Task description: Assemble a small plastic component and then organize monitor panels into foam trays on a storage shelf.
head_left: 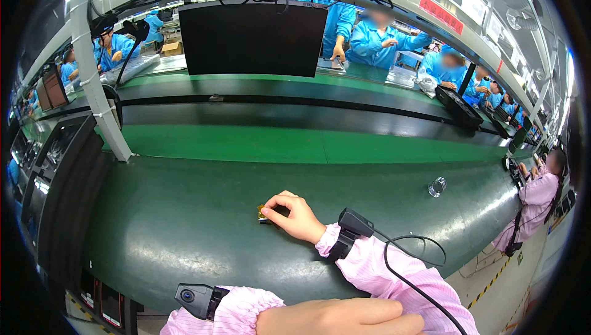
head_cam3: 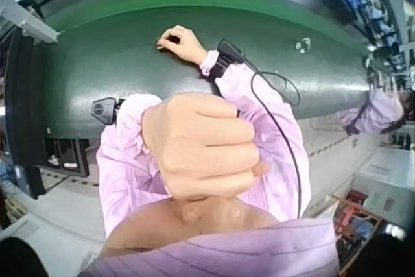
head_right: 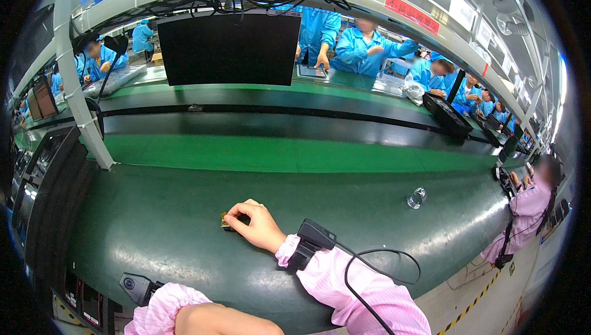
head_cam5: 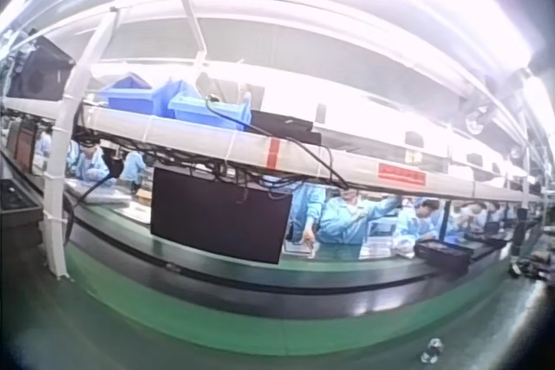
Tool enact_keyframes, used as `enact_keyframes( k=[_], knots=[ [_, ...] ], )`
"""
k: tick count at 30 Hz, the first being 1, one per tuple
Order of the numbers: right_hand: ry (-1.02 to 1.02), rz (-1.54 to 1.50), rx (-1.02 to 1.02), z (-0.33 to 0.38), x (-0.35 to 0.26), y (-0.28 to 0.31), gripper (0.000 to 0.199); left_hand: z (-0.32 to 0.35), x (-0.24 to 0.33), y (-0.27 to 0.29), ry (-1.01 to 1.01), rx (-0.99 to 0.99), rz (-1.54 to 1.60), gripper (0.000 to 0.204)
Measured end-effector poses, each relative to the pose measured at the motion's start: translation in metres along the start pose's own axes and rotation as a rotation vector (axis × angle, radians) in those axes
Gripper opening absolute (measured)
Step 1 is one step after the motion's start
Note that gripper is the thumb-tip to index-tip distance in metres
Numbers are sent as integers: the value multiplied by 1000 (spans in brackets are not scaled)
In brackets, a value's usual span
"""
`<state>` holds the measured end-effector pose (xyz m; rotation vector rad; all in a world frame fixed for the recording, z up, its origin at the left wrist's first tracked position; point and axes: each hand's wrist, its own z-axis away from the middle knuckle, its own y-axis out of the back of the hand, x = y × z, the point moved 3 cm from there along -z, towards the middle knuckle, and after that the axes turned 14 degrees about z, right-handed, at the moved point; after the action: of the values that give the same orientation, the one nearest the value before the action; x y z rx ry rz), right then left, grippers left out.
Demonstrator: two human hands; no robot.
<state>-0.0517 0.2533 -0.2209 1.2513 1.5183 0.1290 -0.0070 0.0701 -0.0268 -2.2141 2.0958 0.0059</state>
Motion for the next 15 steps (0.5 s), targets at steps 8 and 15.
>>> enact_keyframes(
  k=[8,15],
  knots=[
    [29,-7,4,-1,-1,0,18,-2,3,1,41,-63,-85,19],
    [46,27,23,2,-3,4,18,-4,4,-1,22,-28,-92,19]
  ],
)
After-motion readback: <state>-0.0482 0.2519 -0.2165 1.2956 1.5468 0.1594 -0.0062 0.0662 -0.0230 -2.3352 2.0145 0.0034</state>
